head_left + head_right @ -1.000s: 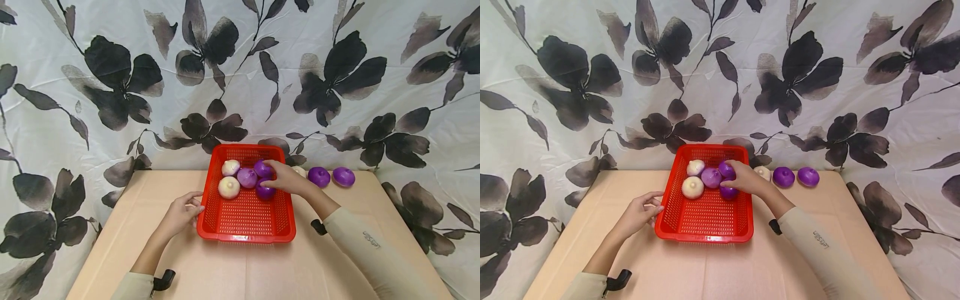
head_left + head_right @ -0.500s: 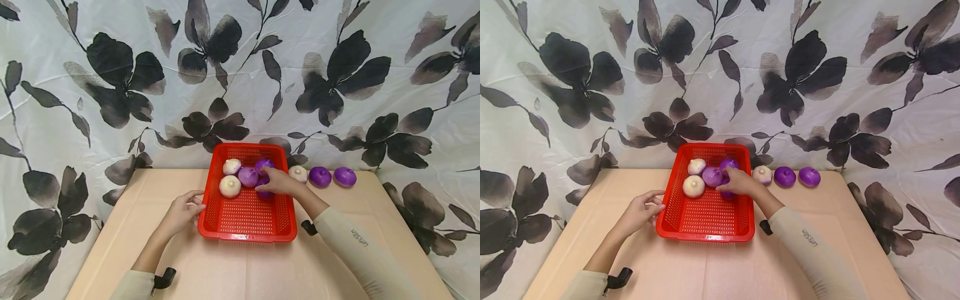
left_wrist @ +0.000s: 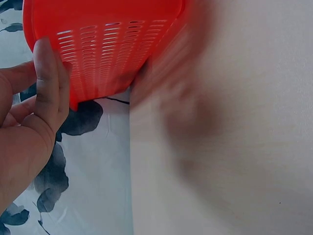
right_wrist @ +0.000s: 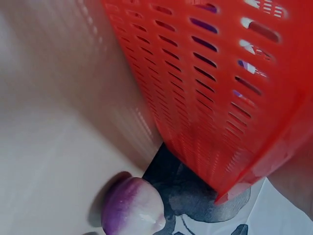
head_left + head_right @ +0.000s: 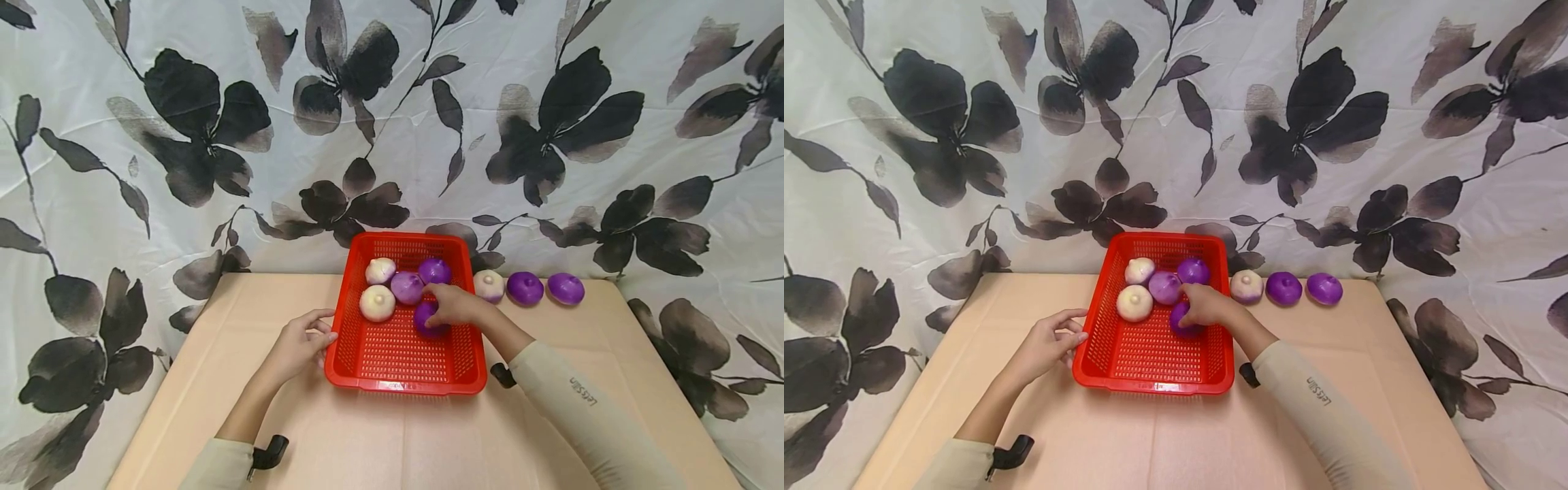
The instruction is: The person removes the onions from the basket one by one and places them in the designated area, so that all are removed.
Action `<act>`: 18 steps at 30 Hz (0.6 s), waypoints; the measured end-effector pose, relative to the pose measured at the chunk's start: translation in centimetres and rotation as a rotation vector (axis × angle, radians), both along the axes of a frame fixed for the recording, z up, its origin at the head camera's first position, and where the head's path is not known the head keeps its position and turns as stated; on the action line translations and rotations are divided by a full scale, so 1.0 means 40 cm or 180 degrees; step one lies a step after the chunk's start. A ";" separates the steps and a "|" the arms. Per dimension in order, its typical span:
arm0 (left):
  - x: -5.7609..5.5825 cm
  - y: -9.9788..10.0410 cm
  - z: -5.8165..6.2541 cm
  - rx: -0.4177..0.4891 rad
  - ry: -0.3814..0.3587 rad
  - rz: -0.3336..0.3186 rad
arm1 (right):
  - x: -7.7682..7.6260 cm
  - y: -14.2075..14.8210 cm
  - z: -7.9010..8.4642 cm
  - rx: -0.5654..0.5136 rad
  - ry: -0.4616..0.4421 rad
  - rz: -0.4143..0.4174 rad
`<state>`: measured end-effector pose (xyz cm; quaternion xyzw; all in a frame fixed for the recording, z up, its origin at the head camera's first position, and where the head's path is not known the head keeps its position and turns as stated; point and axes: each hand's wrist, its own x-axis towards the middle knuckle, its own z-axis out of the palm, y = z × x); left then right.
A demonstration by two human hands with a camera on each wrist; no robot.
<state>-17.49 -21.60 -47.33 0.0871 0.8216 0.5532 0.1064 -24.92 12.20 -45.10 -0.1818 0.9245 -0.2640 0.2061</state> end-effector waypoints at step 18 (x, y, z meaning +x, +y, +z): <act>-0.001 -0.004 -0.003 0.0025 -0.0029 0.0022 | 0.024 -0.029 -0.048 -0.0063 -0.0291 0.0324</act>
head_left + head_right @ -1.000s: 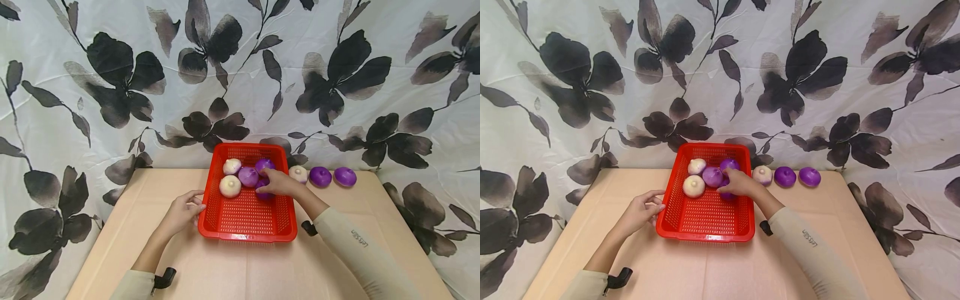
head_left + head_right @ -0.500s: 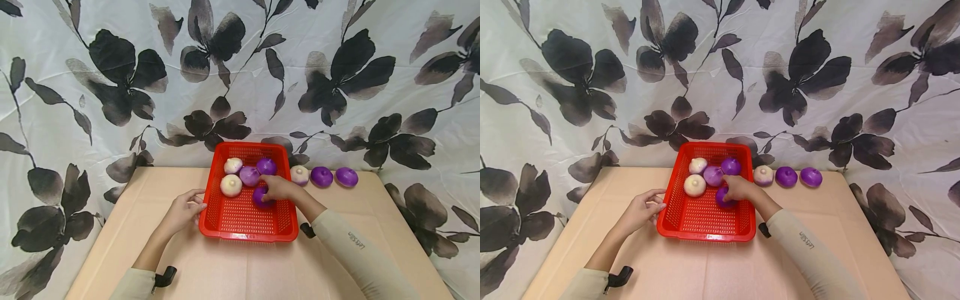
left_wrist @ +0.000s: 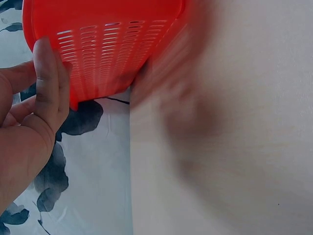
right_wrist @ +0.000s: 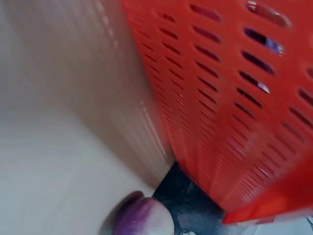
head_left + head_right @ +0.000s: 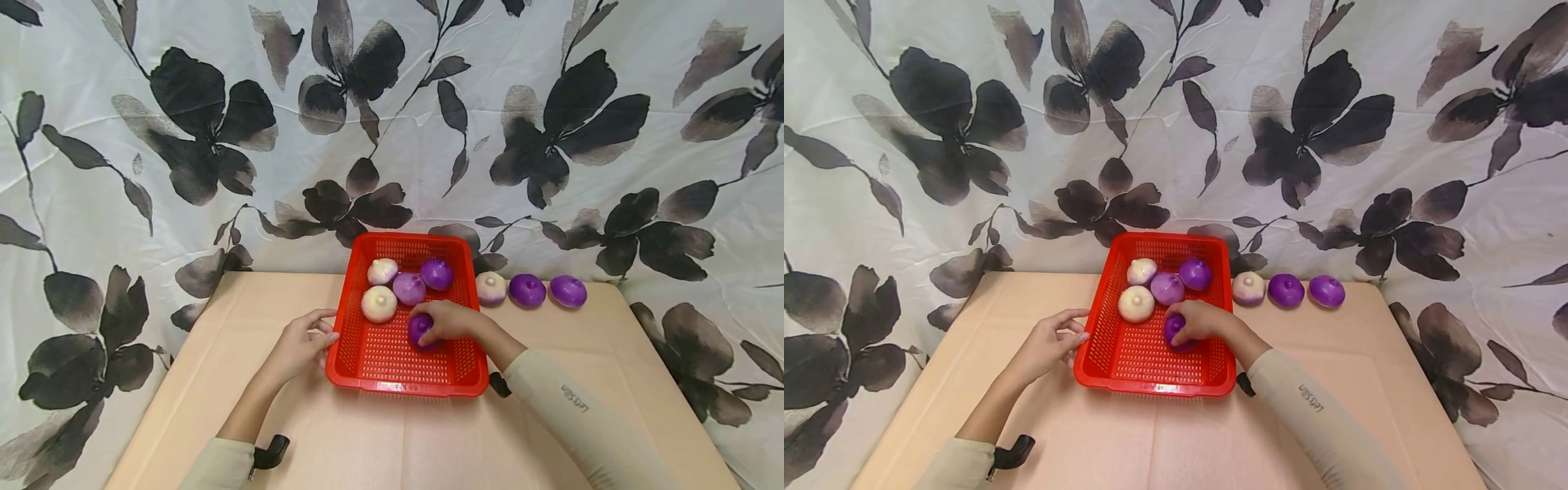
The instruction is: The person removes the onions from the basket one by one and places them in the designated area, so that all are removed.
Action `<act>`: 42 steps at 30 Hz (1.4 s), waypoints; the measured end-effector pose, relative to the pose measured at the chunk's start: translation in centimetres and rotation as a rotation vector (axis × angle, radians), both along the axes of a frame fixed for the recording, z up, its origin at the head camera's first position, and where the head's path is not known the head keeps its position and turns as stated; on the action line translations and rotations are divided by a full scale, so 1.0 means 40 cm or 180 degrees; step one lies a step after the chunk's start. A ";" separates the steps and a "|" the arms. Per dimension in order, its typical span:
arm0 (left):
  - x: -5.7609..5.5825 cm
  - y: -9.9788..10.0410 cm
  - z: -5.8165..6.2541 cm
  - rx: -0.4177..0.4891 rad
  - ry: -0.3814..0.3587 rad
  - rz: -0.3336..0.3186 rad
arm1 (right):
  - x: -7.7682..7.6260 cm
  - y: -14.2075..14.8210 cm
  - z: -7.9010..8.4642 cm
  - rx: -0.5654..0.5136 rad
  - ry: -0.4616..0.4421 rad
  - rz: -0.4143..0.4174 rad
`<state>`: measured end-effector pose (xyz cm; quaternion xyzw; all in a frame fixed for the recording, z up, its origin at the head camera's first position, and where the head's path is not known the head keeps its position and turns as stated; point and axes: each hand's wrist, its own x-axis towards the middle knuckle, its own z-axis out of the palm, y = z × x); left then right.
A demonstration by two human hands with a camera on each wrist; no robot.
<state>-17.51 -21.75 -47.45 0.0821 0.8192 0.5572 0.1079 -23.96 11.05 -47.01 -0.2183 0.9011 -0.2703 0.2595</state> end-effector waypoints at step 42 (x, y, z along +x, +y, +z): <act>0.003 0.009 0.006 -0.0059 -0.0019 0.0010 | 0.065 0.267 0.111 -0.1269 0.0853 -0.1003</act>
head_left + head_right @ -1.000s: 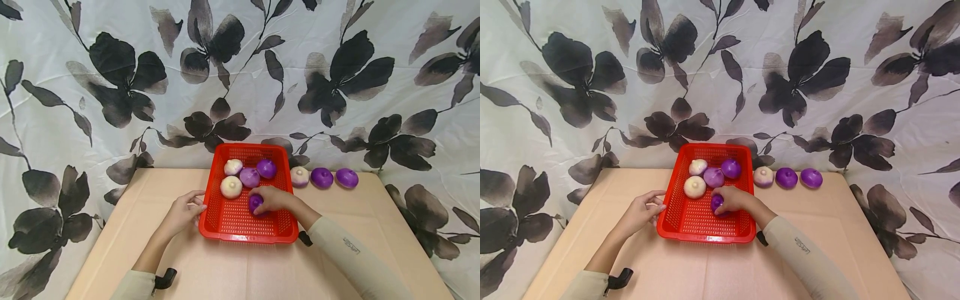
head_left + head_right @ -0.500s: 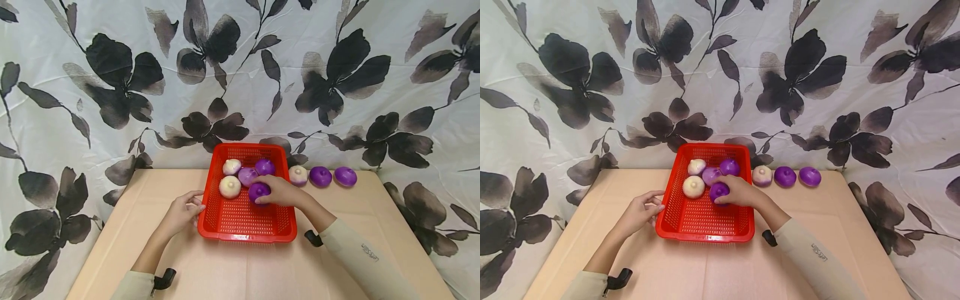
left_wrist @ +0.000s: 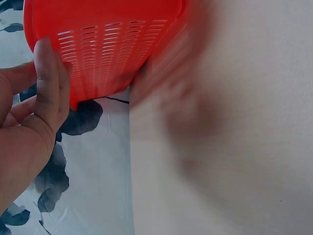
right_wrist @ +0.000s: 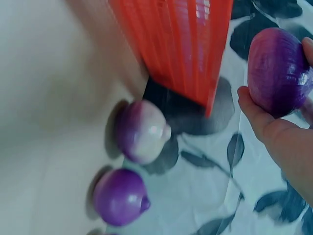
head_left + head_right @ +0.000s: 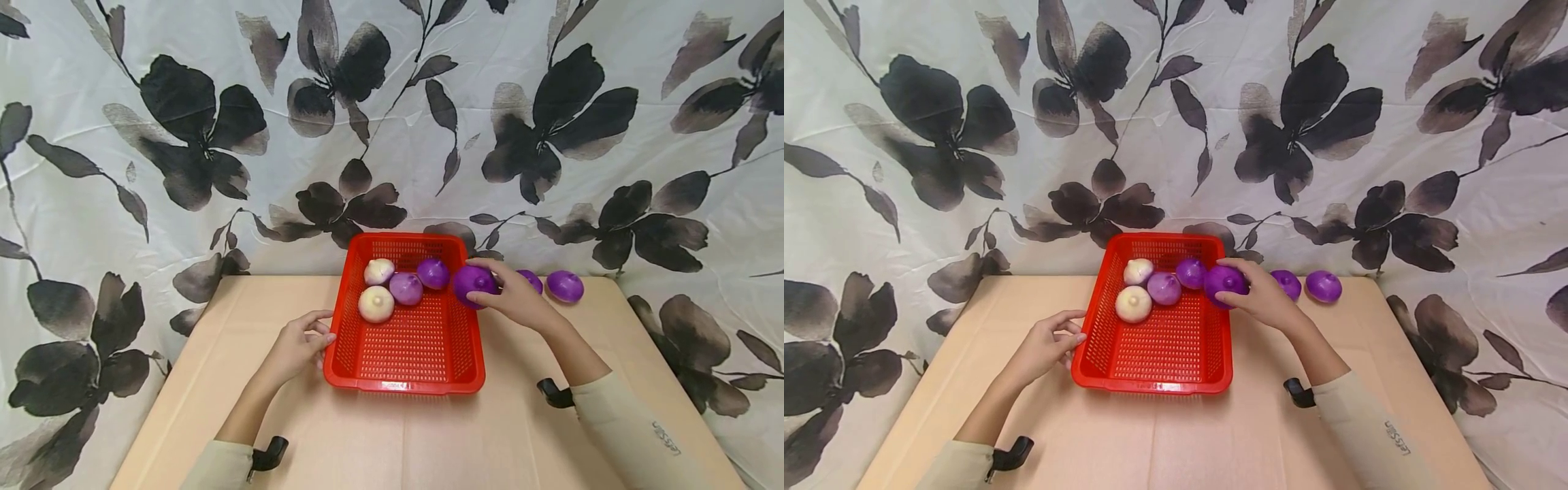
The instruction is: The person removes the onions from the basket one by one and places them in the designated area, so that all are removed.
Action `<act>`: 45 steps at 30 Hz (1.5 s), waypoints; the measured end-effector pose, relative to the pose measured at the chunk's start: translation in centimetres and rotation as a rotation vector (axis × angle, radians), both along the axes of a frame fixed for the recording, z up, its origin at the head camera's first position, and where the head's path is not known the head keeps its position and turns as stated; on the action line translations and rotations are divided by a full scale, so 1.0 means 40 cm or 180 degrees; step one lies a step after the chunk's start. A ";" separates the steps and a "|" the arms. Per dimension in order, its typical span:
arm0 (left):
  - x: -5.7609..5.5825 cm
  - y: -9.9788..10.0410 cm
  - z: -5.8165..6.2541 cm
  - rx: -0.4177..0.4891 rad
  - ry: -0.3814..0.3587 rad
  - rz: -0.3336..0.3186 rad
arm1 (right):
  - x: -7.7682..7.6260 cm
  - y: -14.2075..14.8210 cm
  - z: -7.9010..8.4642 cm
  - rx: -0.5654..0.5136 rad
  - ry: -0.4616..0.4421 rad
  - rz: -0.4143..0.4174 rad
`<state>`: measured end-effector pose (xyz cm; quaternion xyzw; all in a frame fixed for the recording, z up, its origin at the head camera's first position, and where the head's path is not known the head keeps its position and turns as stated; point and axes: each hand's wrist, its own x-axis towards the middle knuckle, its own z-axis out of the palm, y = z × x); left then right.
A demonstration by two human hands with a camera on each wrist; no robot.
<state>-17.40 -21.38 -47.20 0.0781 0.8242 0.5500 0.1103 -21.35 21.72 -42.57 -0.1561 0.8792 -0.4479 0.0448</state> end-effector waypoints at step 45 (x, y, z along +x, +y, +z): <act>0.001 0.000 0.002 -0.0016 -0.0039 0.0020 | 0.037 0.094 -0.256 0.0304 -0.0388 -0.0689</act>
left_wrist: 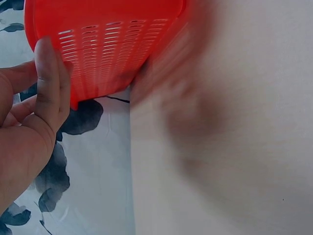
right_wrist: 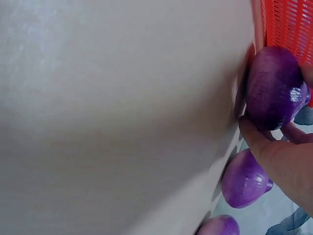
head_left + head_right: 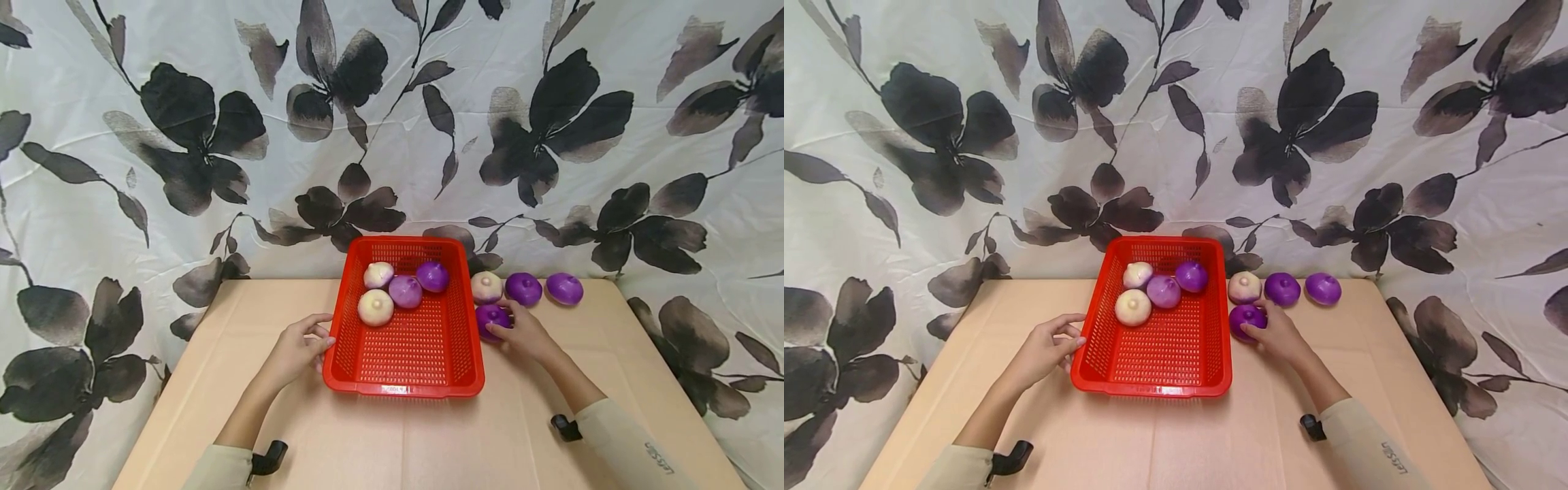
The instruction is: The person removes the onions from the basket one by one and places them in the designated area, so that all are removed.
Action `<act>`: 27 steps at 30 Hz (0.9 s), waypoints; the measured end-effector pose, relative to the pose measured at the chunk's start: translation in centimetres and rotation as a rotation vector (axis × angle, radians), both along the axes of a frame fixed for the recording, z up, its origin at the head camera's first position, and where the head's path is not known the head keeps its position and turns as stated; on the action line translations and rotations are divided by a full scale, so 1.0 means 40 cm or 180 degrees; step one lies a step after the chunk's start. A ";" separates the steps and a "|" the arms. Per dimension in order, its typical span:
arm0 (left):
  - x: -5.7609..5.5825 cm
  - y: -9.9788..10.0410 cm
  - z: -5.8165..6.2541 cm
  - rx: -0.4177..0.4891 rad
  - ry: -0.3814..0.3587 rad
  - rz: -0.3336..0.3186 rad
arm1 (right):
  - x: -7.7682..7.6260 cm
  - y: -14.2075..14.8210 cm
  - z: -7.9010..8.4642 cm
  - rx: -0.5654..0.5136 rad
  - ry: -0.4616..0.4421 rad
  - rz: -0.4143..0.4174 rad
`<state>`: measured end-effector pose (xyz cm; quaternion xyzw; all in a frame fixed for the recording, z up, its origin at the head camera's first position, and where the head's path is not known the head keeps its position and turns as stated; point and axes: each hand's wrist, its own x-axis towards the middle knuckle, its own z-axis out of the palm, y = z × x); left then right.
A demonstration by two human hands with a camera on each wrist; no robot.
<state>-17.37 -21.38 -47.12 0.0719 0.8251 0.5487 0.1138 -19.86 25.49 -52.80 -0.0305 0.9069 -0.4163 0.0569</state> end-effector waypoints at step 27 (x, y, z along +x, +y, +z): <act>-0.001 0.003 0.001 -0.0017 0.0007 0.0010 | 0.012 0.005 -0.002 -0.0129 0.0001 -0.0023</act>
